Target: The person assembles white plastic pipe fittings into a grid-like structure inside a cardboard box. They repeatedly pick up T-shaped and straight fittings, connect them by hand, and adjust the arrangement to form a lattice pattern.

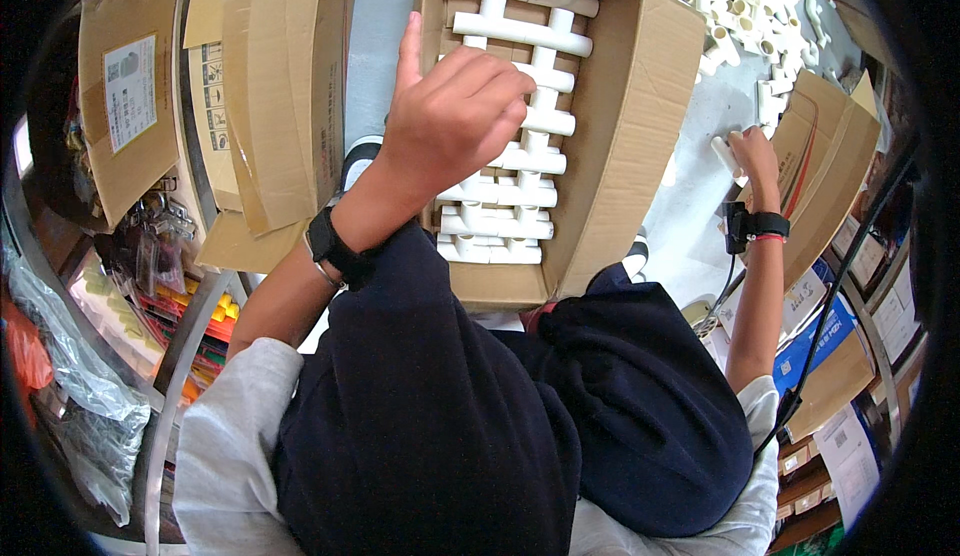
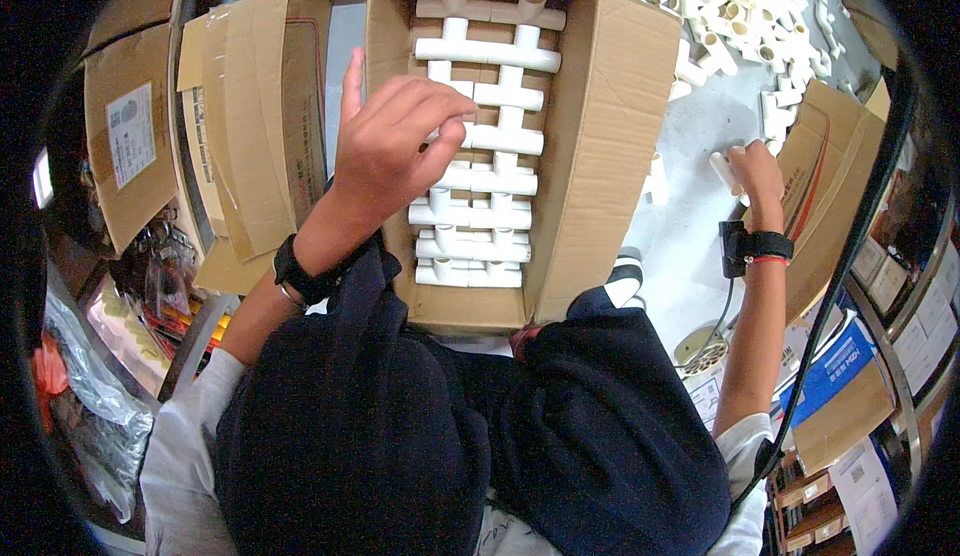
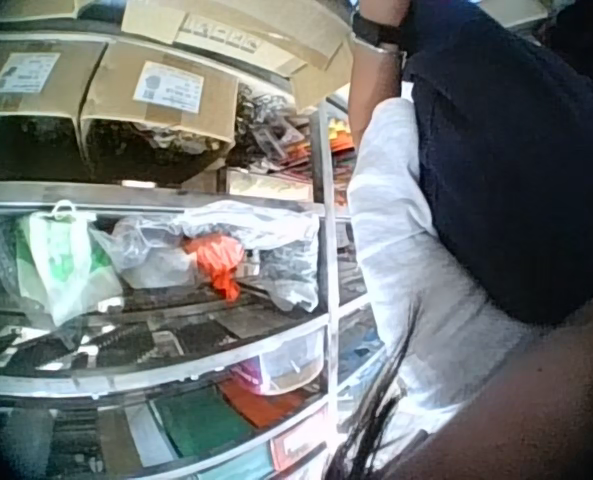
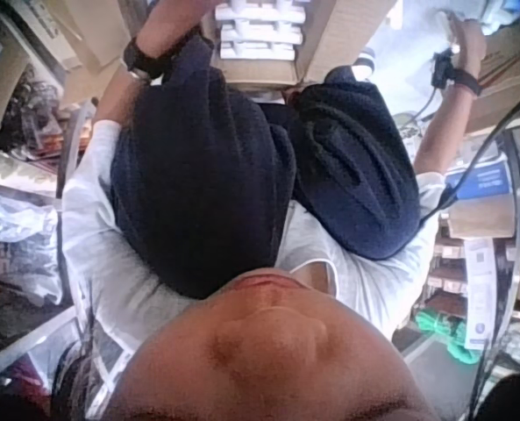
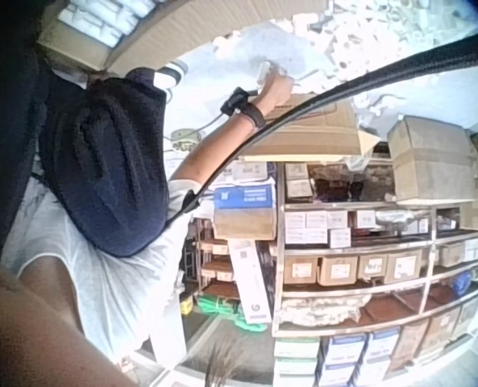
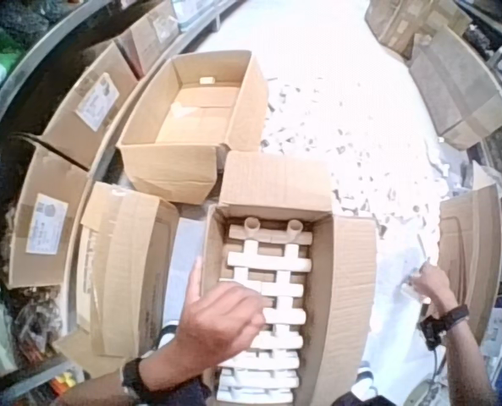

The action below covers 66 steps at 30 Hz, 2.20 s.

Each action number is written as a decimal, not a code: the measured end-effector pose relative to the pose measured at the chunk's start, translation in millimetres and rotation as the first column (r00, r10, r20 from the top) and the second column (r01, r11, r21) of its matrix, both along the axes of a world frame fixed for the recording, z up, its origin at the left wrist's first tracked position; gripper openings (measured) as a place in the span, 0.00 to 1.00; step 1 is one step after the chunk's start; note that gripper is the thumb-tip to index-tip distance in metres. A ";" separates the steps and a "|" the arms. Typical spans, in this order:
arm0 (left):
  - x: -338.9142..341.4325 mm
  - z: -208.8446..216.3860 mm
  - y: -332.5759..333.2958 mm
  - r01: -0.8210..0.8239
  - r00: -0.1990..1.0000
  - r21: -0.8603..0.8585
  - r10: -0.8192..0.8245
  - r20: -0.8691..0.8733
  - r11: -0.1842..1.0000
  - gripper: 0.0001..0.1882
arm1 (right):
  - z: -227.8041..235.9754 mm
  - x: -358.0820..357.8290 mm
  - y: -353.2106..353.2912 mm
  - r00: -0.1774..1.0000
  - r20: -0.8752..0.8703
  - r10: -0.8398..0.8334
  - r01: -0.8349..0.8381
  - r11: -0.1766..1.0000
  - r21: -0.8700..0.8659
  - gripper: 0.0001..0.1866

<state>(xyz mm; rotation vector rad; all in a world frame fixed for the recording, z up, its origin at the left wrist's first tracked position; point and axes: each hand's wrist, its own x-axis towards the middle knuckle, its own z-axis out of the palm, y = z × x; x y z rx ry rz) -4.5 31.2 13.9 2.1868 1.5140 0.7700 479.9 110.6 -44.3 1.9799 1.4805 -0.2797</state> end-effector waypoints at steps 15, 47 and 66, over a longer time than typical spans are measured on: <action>-18.3 4.4 32.7 -0.212 0.977 0.249 0.203 0.061 0.945 0.12 | 137.9 -166.6 30.3 0.483 -0.861 0.160 0.404 0.831 0.382 0.22; -24.7 10.7 33.3 -0.045 0.947 -0.208 0.108 0.303 0.977 0.18 | 90.1 -276.7 -7.1 -0.134 -0.900 -0.414 0.272 0.858 -0.435 0.16; -5.9 -12.0 35.3 0.065 0.985 -0.059 -0.073 -0.154 0.996 0.12 | 54.1 -298.6 -3.2 0.480 -0.634 0.606 -0.448 0.791 0.417 0.11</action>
